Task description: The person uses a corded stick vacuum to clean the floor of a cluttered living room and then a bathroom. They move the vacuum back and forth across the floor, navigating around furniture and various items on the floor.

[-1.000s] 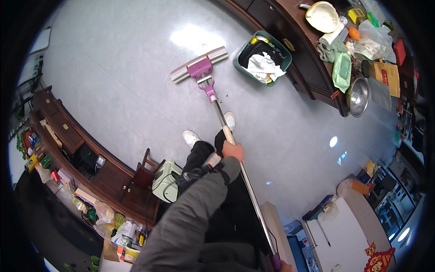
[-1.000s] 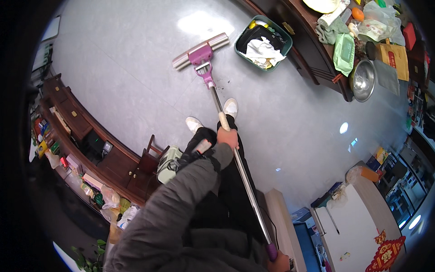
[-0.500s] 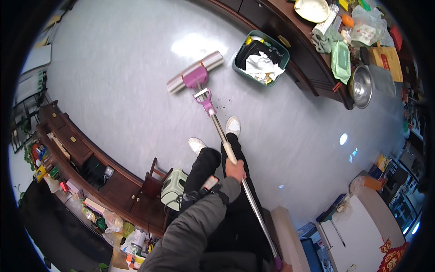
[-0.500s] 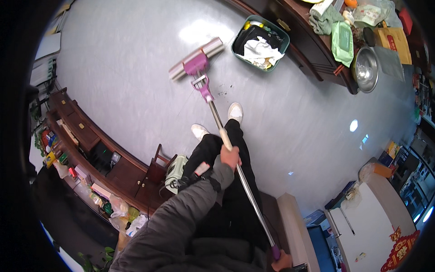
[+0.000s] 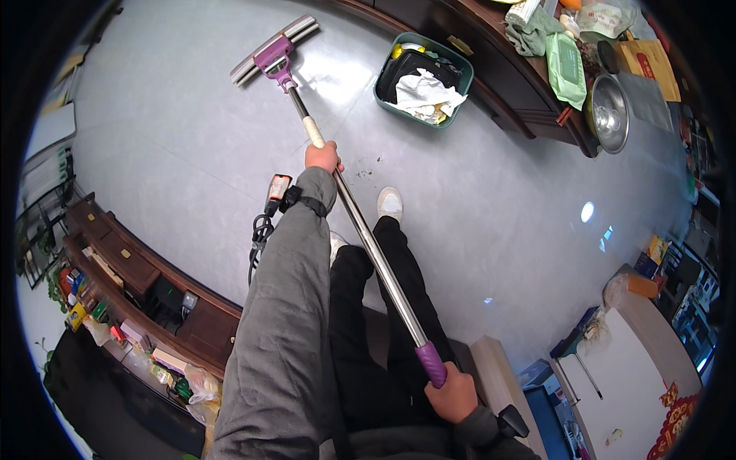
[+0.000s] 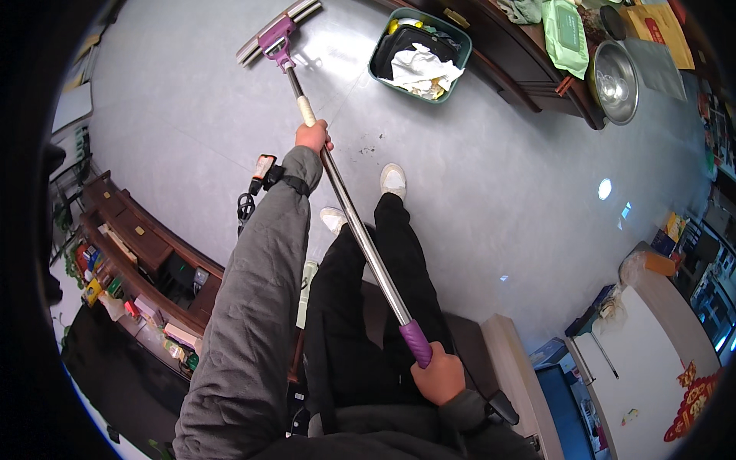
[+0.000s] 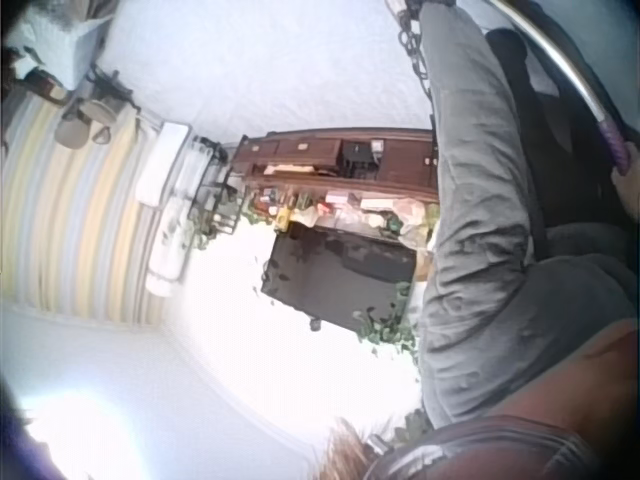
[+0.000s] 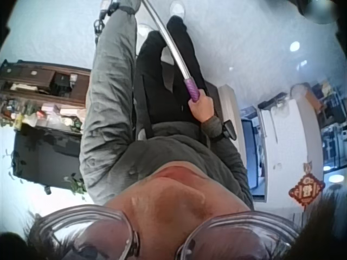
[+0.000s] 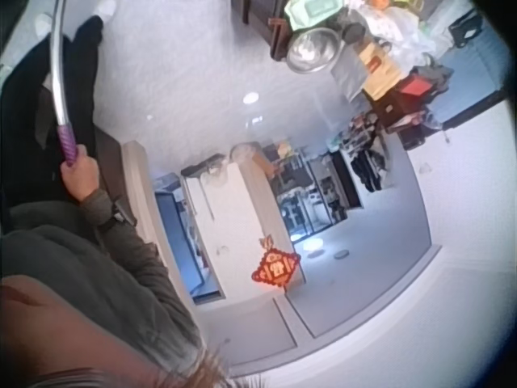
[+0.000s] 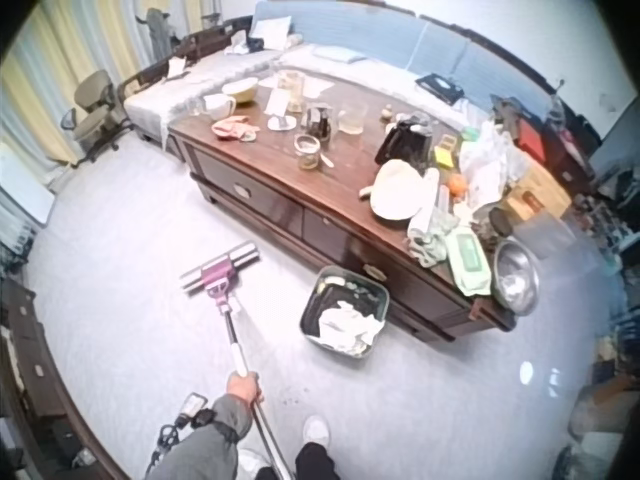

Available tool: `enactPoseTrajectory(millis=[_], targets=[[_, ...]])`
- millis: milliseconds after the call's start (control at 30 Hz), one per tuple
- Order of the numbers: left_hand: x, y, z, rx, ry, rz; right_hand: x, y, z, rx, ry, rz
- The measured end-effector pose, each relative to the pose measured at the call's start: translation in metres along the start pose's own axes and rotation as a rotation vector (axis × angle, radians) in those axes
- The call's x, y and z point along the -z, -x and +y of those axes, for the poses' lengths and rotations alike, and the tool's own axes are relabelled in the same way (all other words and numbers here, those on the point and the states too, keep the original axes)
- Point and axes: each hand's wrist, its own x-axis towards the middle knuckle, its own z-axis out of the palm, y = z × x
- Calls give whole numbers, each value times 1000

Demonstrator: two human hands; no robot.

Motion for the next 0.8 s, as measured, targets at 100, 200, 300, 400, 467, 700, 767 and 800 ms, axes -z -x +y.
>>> enactPoseTrajectory(millis=[100,200,300,400,467,700,767,800], targets=[[-15,19,-20,-46,2,93,5,9,14,-63,26,-8],[-30,49,-47,-23,4,105,15,19,46,-95,72,-8],[-54,88,-79,10,-28,178,26,37,86,-139,103,-9],[-73,129,-114,112,-113,188,32,58,129,-234,158,-62],[-83,154,-139,131,-190,206,34,75,156,-258,167,-83],[-92,242,-220,267,-239,209,34,148,212,-423,214,-197],[-95,267,-237,340,-285,188,42,178,224,-432,197,-177],[-95,280,-244,393,-272,163,44,191,231,-437,223,-185]])
